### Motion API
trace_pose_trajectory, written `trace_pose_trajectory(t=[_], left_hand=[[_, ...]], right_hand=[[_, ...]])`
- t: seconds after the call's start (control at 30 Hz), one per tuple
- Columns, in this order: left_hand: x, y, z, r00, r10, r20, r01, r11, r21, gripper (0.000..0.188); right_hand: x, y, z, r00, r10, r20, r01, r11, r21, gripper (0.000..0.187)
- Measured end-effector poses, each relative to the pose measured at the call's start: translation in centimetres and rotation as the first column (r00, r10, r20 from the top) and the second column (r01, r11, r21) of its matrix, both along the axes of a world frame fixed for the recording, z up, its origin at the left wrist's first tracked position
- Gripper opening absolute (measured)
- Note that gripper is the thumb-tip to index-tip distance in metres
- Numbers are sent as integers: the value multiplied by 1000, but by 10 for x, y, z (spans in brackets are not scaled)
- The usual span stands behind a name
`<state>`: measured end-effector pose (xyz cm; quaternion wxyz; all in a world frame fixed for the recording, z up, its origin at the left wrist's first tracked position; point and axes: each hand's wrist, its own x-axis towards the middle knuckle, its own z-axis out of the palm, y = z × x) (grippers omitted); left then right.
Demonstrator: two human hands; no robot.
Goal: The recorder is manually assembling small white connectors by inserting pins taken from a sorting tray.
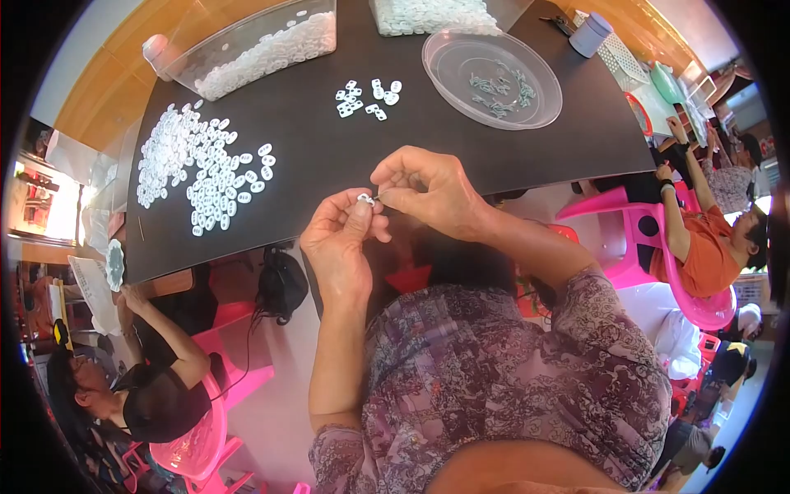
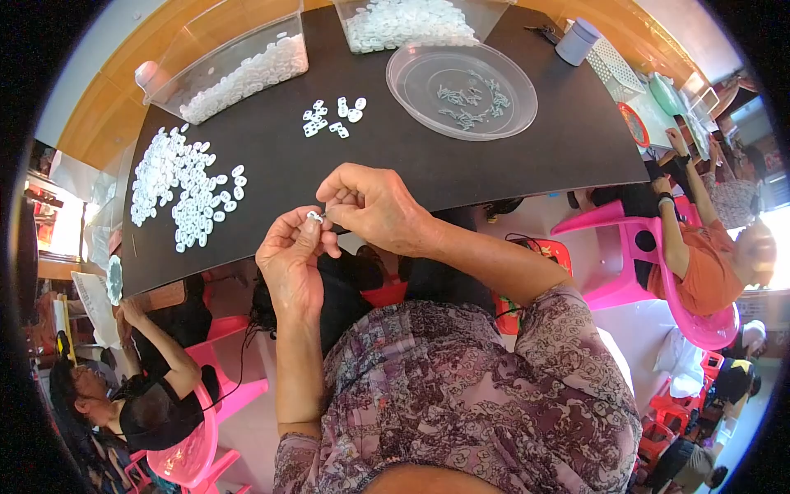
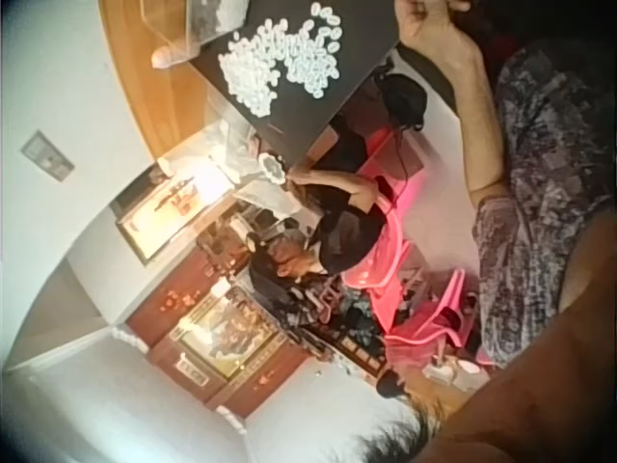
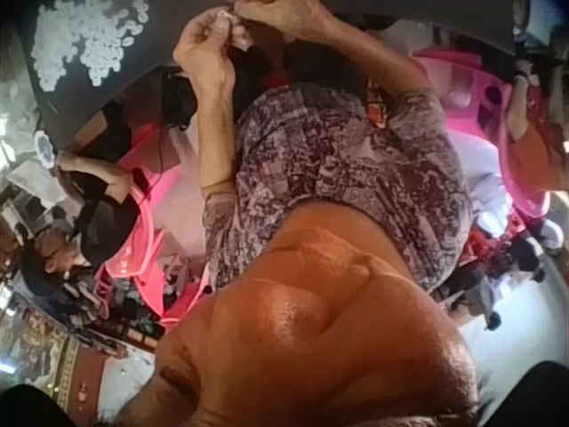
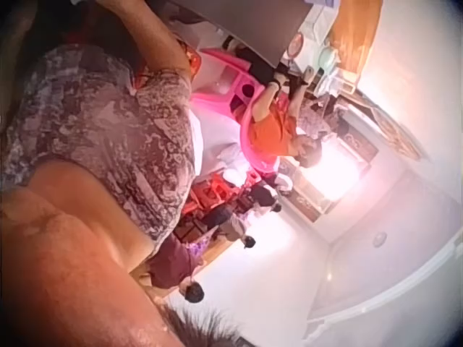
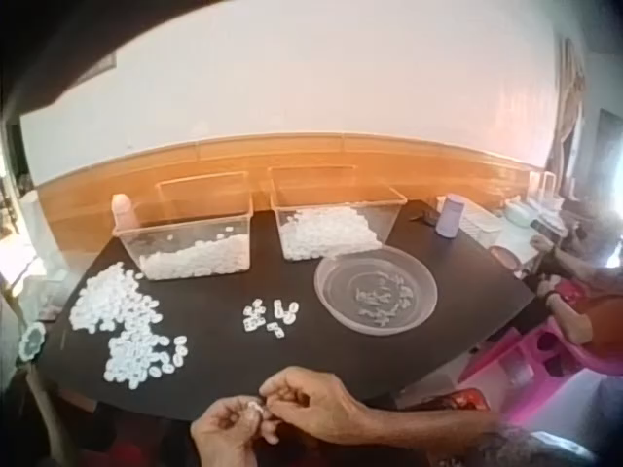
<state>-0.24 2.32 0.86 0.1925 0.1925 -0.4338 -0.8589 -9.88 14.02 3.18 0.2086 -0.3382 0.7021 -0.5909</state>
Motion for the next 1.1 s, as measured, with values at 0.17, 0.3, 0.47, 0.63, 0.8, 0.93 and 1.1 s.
trace_pose_trajectory(t=[0.17,0.3,0.47,0.63,0.8,0.93,1.1], left_hand=[[1,3,-3,998,61,-17,-62,993,-100,9],[2,4,-3,997,79,-15,-81,986,-148,8],[6,4,-6,991,128,-32,-132,965,-228,8],[8,7,-5,985,172,-32,-173,927,-334,8],[5,8,-7,981,193,-36,-193,921,-337,8],[5,9,-8,984,179,-7,-169,913,-370,8],[1,3,-11,990,137,21,-123,942,-313,8]], right_hand=[[3,-3,-2,1000,-9,2,9,1000,1,16],[6,-4,-5,994,-26,-103,29,999,23,16],[9,-7,-6,985,-26,-173,33,999,37,16],[10,-11,-4,989,2,-147,6,999,53,15],[9,-13,-6,996,6,-86,-2,999,47,15],[7,-12,-14,1000,7,28,-8,999,35,14],[3,-13,-13,1000,31,0,-31,999,14,13]])
